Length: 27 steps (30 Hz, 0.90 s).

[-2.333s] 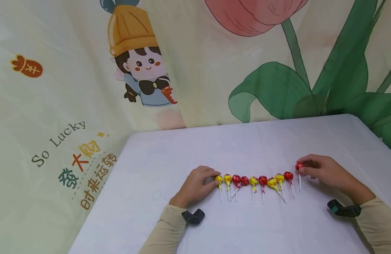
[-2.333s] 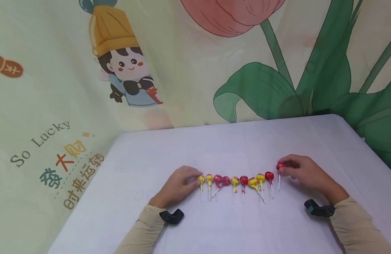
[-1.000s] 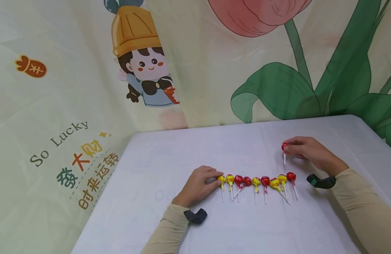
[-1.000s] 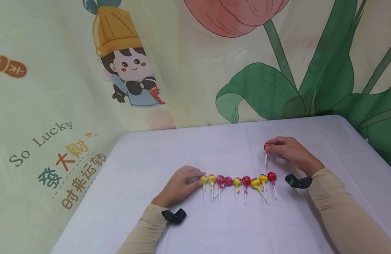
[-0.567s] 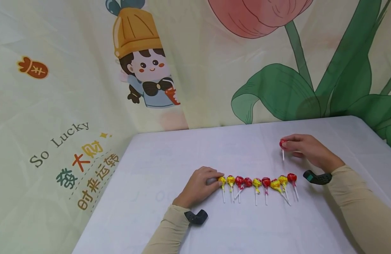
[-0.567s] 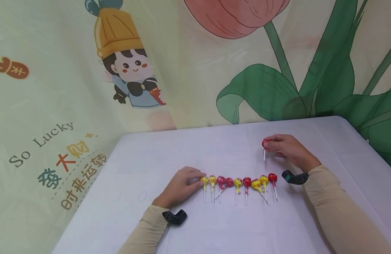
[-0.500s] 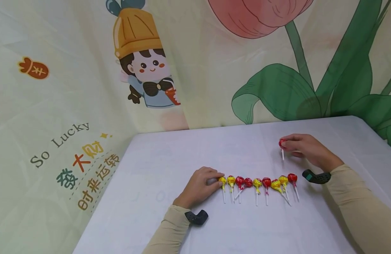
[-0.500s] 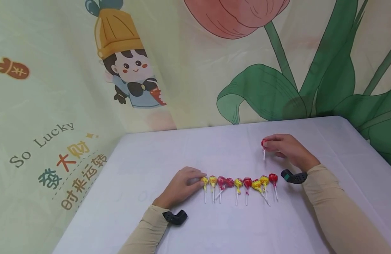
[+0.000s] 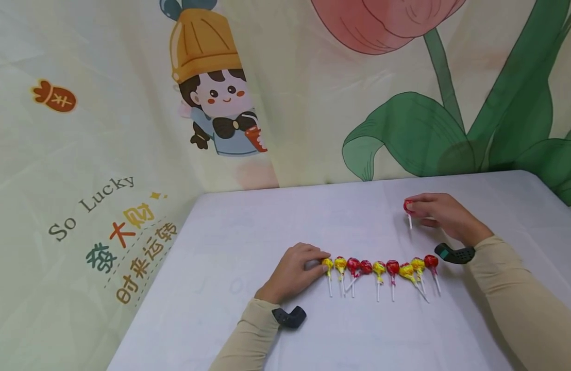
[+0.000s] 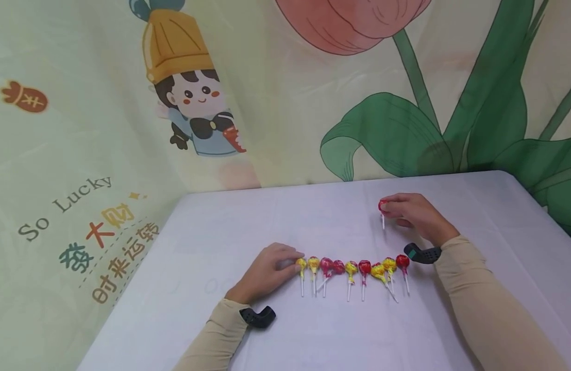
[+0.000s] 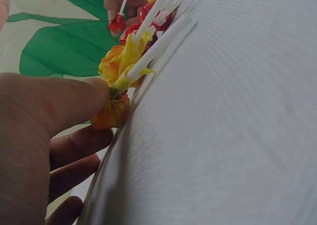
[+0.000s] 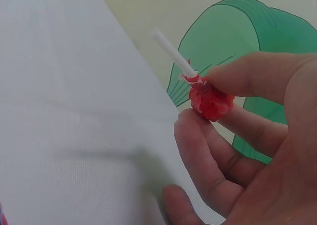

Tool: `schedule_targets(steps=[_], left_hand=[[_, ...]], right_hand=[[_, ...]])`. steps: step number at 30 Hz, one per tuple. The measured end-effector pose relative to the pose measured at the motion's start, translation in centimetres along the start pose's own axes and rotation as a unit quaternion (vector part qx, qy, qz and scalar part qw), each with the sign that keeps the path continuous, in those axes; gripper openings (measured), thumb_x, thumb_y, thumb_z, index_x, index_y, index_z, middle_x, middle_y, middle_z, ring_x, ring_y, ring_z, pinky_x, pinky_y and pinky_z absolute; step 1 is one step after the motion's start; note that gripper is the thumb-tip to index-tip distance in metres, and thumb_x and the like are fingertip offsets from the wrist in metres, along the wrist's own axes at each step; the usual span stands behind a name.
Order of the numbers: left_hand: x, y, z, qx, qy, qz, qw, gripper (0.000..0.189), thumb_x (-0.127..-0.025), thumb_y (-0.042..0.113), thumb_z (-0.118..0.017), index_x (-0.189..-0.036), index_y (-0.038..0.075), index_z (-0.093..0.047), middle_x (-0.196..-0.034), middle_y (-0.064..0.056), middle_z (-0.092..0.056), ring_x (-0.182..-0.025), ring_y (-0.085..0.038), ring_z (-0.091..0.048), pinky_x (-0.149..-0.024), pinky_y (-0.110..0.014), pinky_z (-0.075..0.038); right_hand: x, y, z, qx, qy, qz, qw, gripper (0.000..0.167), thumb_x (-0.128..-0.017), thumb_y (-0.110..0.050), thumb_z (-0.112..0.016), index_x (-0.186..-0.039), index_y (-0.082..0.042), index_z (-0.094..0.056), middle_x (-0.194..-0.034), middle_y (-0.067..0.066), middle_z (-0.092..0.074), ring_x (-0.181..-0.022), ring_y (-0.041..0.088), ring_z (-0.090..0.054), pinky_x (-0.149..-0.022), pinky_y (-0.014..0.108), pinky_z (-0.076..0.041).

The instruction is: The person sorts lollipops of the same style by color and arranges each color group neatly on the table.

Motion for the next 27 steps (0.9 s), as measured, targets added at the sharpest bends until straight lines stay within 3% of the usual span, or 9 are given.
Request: schedule_targets(steps=[10,27], left_hand=[[-0.2,0.2,0.4,-0.003,0.000,-0.002,1.0000,0.027,-0.093,0.027,-0.073,-0.119,0.022,-0.075,-0.112,0.005,-0.068,-0.109,-0.012,-0.057,-0.096,-0.038,-0.046],[0.0,0.3,0.3,0.003,-0.007,0.003,1.0000,0.027,-0.093,0.027,-0.073,-0.119,0.021,-0.075,-0.111,0.007,-0.068,-0.108,-0.011,-0.057,-0.095,-0.036,-0.046]], right_hand=[[-1.0,-0.7,-0.3,0.012,-0.001,0.003,0.9999,0.067,-0.096,-0.042,-0.066,-0.145,-0.001,-0.043,-0.141,0.022,-0.051,-0.129,0.039,-0.049,-0.108,0.052,-0.039],[-2.7,-1.2,-1.9,-0.020,-0.002,0.007,0.9998,0.066,-0.097,-0.037,-0.067,-0.146,0.000,-0.043,-0.144,0.023,-0.047,-0.131,0.039,-0.046,-0.110,0.052,-0.037]])
Point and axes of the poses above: each hand's wrist, its own x-axis away from the middle knuckle, its own z-axis out of the back of the hand, y = z × x, the point moved 3 cm from there along -x, towards the middle knuckle
